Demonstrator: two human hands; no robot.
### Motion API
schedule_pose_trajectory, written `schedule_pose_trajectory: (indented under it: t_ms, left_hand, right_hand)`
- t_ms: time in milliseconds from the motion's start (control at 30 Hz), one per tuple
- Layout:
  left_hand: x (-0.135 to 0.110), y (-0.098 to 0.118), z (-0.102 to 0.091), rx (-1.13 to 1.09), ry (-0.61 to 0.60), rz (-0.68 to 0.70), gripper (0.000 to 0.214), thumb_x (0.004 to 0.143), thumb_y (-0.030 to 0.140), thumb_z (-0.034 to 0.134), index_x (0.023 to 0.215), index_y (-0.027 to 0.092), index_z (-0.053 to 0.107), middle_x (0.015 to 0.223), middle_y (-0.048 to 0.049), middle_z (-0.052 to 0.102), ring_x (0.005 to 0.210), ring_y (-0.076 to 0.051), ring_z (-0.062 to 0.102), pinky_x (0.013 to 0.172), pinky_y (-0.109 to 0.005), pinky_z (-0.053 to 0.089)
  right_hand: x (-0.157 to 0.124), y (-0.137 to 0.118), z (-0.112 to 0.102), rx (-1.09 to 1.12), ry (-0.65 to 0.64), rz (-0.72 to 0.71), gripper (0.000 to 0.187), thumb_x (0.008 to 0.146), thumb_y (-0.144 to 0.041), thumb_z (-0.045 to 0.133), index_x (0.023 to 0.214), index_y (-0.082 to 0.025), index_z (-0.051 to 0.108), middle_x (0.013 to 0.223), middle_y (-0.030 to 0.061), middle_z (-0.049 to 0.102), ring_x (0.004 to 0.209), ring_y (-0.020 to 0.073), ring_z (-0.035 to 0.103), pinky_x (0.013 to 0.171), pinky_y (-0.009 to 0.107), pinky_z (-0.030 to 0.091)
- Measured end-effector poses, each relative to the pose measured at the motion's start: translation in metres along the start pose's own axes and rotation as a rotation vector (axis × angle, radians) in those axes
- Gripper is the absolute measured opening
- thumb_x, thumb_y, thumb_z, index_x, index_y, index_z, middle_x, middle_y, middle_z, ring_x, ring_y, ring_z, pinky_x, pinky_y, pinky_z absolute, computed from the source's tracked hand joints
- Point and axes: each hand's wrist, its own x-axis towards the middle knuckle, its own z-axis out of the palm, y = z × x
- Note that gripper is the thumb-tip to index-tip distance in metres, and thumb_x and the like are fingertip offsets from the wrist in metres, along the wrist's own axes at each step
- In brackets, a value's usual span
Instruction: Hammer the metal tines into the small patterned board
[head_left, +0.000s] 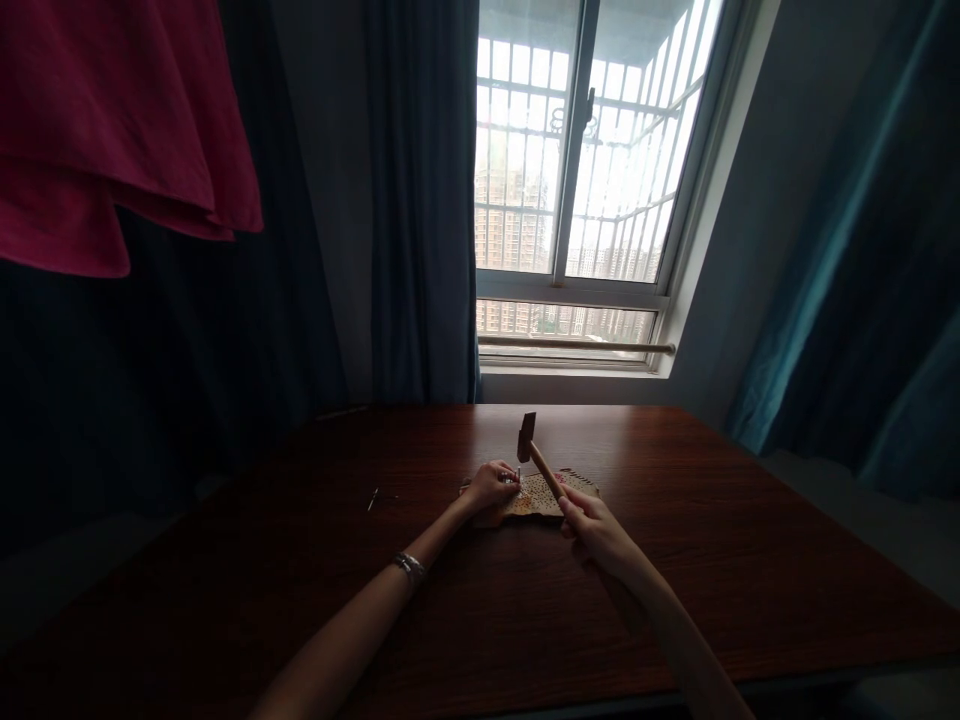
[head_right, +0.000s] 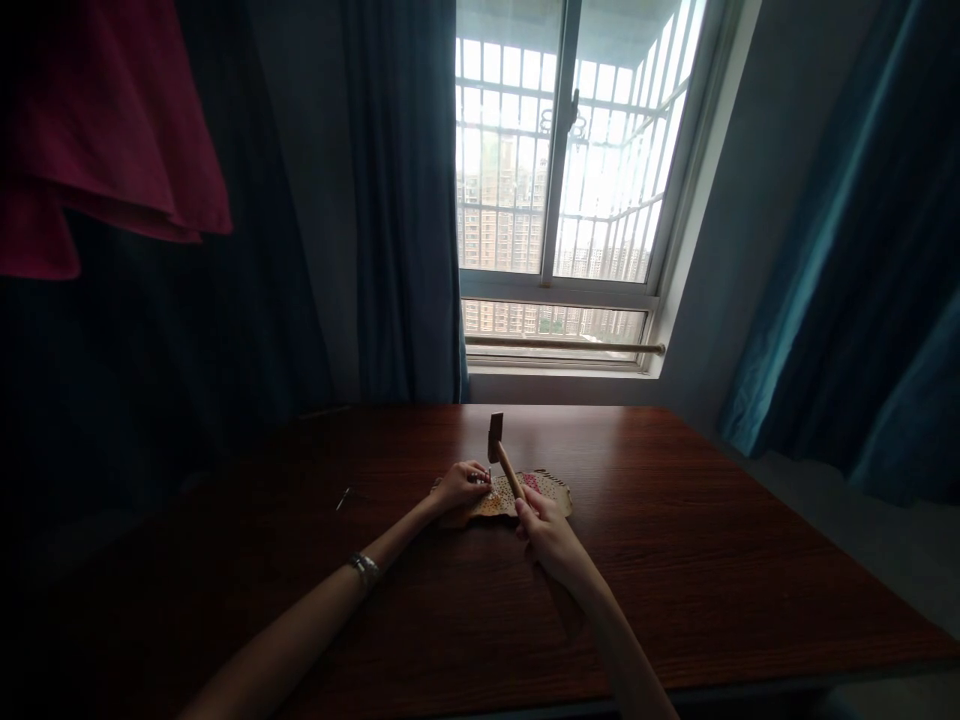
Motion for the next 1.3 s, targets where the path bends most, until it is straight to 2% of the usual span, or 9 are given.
schedule_pose_trajectory:
  t_ms: [167, 367, 567, 700, 900, 1100, 1300]
  left_hand:
    - [-0.001, 0.005, -0.001, 0.008, 0.0, -0.014, 0.02, 0.065, 0.034, 0.07, 0.074, 0.017, 0.075, 0.087, -0.0055, 0.069, 0.08, -0.018, 0.063, 0.072, -0.024, 0.047]
    - [-0.001, 0.006, -0.002, -0.006, -0.008, -0.021, 0.022, 0.065, 0.035, 0.07, 0.074, 0.016, 0.074, 0.087, -0.0057, 0.069, 0.079, -0.018, 0.063, 0.072, -0.025, 0.048]
    - [0.001, 0.001, 0.0, 0.007, 0.007, -0.017, 0.024, 0.064, 0.036, 0.07, 0.076, 0.016, 0.075, 0.089, -0.0063, 0.068, 0.08, -0.018, 0.063, 0.072, -0.025, 0.048]
    - [0.001, -0.001, 0.001, 0.0, -0.001, -0.005, 0.023, 0.066, 0.036, 0.069, 0.075, 0.016, 0.074, 0.089, -0.0061, 0.068, 0.079, -0.018, 0.063, 0.072, -0.024, 0.048]
    - [0.001, -0.002, 0.001, 0.014, 0.001, -0.004, 0.023, 0.065, 0.035, 0.071, 0.075, 0.015, 0.074, 0.089, -0.0061, 0.068, 0.079, -0.017, 0.063, 0.072, -0.024, 0.048]
    - [0.001, -0.001, 0.0, -0.005, -0.012, 0.01, 0.022, 0.066, 0.035, 0.07, 0.075, 0.015, 0.074, 0.087, -0.0057, 0.068, 0.08, -0.018, 0.063, 0.072, -0.024, 0.048]
    - [0.001, 0.0, 0.0, -0.008, -0.007, -0.031, 0.023, 0.064, 0.036, 0.071, 0.075, 0.016, 0.074, 0.089, -0.0061, 0.068, 0.079, -0.018, 0.063, 0.071, -0.024, 0.048]
  right_hand:
    - [0.003, -0.005, 0.001, -0.02, 0.007, -0.043, 0.059, 0.081, -0.05, 0.048, 0.132, -0.022, 0.041, 0.057, -0.0078, 0.042, 0.03, 0.0045, 0.033, 0.027, 0.016, 0.023]
    - [0.005, 0.006, 0.0, -0.063, -0.037, -0.069, 0.06, 0.079, -0.049, 0.05, 0.129, -0.017, 0.045, 0.054, -0.0084, 0.04, 0.035, 0.0045, 0.034, 0.031, 0.015, 0.029]
    - [-0.001, -0.003, 0.003, -0.032, 0.012, -0.067, 0.061, 0.081, -0.05, 0.049, 0.134, -0.022, 0.041, 0.057, -0.008, 0.04, 0.032, 0.0039, 0.033, 0.029, 0.015, 0.026]
    - [0.0, -0.002, 0.001, -0.044, -0.016, -0.047, 0.06, 0.079, -0.048, 0.052, 0.131, -0.017, 0.045, 0.055, -0.0079, 0.039, 0.034, 0.004, 0.034, 0.031, 0.015, 0.028]
    - [-0.005, -0.005, 0.001, 0.031, 0.016, -0.076, 0.061, 0.08, -0.055, 0.048, 0.132, -0.022, 0.042, 0.057, -0.0081, 0.041, 0.031, 0.0033, 0.032, 0.028, 0.014, 0.022]
    - [-0.002, 0.002, 0.002, 0.062, 0.003, -0.019, 0.068, 0.076, -0.054, 0.053, 0.132, -0.018, 0.042, 0.053, -0.0083, 0.041, 0.033, 0.0037, 0.031, 0.029, 0.014, 0.023]
    - [-0.005, -0.004, 0.002, 0.124, 0.072, -0.104, 0.066, 0.077, -0.057, 0.051, 0.13, -0.02, 0.044, 0.056, -0.0083, 0.04, 0.033, 0.0024, 0.027, 0.03, 0.015, 0.023]
